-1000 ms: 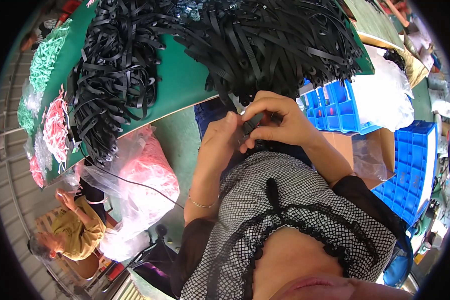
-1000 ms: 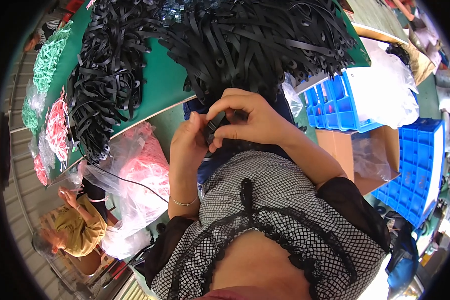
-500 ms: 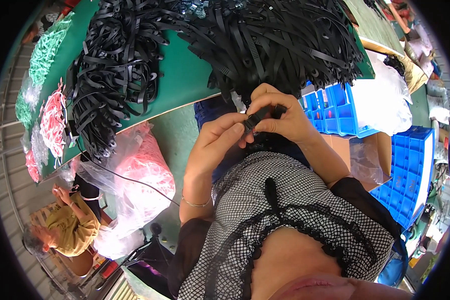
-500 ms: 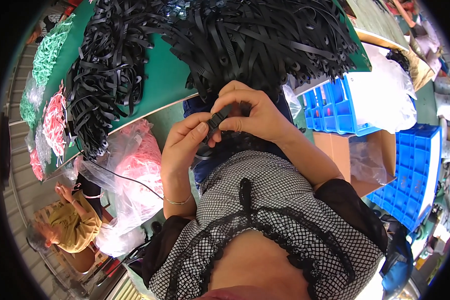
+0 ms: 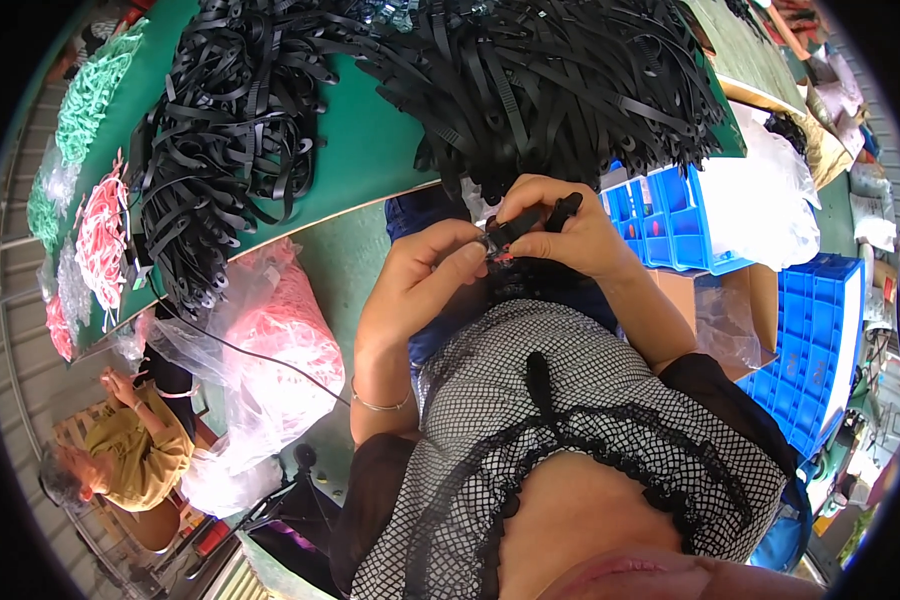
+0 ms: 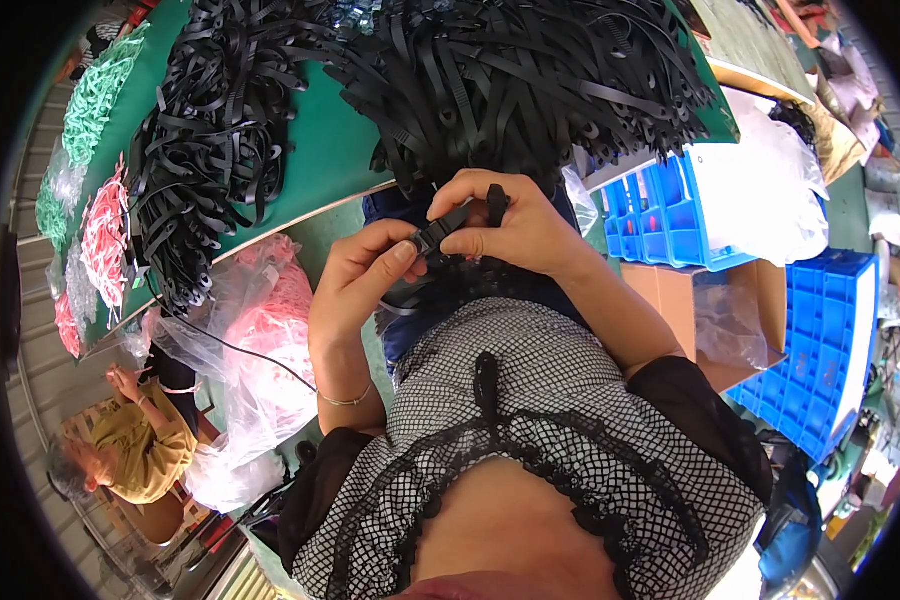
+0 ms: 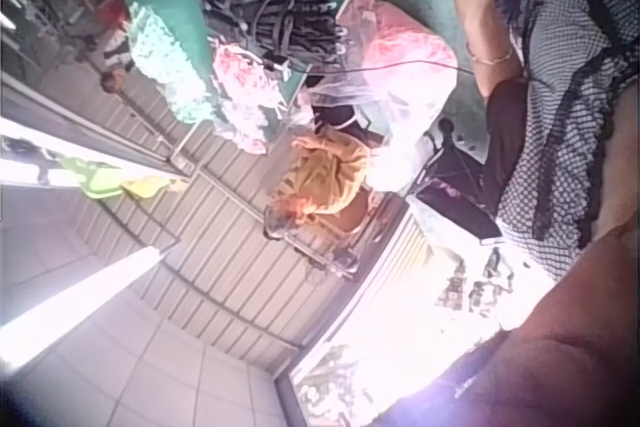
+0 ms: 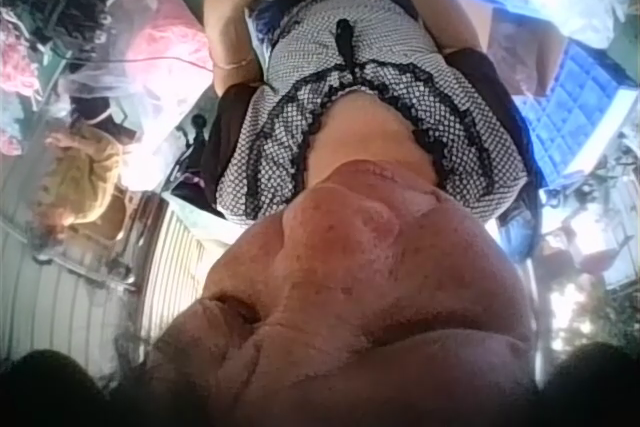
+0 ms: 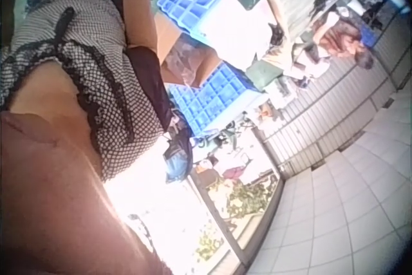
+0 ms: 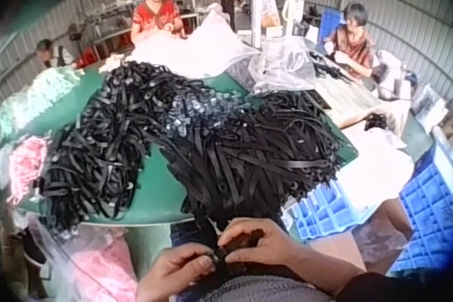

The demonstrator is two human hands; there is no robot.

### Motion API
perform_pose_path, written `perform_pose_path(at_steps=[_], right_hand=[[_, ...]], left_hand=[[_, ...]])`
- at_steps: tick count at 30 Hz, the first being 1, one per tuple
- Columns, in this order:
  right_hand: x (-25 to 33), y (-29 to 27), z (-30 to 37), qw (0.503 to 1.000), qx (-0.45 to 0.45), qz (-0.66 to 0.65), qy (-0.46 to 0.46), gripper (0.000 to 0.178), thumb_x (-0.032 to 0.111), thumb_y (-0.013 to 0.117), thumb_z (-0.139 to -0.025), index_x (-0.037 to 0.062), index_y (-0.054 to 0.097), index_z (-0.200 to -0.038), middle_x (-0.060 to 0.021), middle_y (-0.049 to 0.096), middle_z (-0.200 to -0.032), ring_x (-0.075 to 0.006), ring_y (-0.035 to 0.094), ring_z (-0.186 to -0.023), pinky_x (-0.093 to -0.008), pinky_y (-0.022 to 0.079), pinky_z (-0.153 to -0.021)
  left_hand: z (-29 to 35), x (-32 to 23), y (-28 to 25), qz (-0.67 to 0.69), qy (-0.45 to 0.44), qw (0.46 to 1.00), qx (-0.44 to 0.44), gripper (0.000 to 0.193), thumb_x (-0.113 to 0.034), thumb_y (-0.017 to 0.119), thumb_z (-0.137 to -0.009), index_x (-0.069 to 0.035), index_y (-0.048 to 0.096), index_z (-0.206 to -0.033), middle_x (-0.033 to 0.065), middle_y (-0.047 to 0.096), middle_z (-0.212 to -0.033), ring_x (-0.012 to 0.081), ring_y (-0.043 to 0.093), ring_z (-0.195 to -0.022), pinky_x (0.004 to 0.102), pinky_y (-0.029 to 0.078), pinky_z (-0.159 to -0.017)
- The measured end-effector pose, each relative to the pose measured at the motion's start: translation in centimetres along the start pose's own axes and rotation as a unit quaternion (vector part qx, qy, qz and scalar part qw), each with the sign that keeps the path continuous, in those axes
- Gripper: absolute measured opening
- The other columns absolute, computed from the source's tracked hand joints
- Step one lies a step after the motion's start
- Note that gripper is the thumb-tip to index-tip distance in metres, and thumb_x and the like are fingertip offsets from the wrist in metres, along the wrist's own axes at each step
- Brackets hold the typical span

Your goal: The person assembles straps by inserting plastic buckles onto black straps by hand at a workbench.

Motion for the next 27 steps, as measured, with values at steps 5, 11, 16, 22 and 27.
perform_pose_path(at_steps=[5,11,16,22,27], right_hand=[[0.3,-0.1,0.0,1.000,0.003,-0.001,0.001,0.023,-0.003,0.067,-0.070,-0.0002,0.059,-0.092,-0.0035,0.055,-0.083,-0.0068,0.055,-0.061,-0.0177,0.044,-0.053],[2.5,-1.7,1.0,0.989,-0.035,0.107,0.092,0.021,-0.001,0.068,-0.066,0.0011,0.060,-0.085,-0.0009,0.053,-0.081,-0.0053,0.050,-0.067,-0.0176,0.036,-0.057],[5.9,-3.5,3.8,0.952,-0.038,0.299,0.057,0.022,0.001,0.069,-0.064,0.0036,0.060,-0.084,-0.0008,0.053,-0.076,-0.0058,0.049,-0.065,-0.0182,0.034,-0.053],[0.3,-3.7,7.6,0.903,0.084,0.397,0.137,0.024,-0.006,0.058,-0.070,-0.0006,0.056,-0.094,-0.0092,0.056,-0.088,-0.0244,0.059,-0.077,-0.0293,0.047,-0.067],[-0.8,-2.9,6.6,0.926,0.106,0.330,0.151,0.023,-0.006,0.055,-0.073,-0.0006,0.056,-0.095,-0.0091,0.057,-0.087,-0.0199,0.060,-0.077,-0.0274,0.048,-0.069]], left_hand=[[0.0,-0.1,-0.1,-0.016,-0.007,1.000,0.007,0.017,-0.013,0.053,-0.087,0.002,0.058,-0.094,0.0020,0.058,-0.074,0.0071,0.052,-0.068,0.0192,0.041,-0.063],[-0.1,0.1,-0.8,-0.036,-0.050,0.998,0.016,0.016,-0.009,0.057,-0.082,0.000,0.058,-0.095,-0.0007,0.058,-0.072,0.0043,0.050,-0.061,0.0180,0.039,-0.053],[1.8,2.6,-2.8,-0.069,-0.084,0.993,0.034,0.017,-0.006,0.059,-0.080,0.001,0.057,-0.096,-0.0006,0.058,-0.071,0.0043,0.051,-0.061,0.0189,0.042,-0.054],[4.7,9.6,-3.6,-0.195,-0.168,0.959,0.120,0.016,-0.007,0.061,-0.077,-0.001,0.058,-0.092,0.0049,0.061,-0.070,0.0137,0.058,-0.060,0.0257,0.046,-0.056],[6.2,10.7,-4.8,-0.476,-0.074,0.871,0.098,0.016,-0.012,0.062,-0.073,-0.003,0.061,-0.086,0.0111,0.061,-0.078,0.0270,0.059,-0.069,0.0346,0.047,-0.062]])
Point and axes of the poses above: each hand's wrist, its own z-axis away from the middle knuckle, its own y-axis out of the palm, x = y × z, the point moved 5 cm from there along -z, towards the middle knuckle
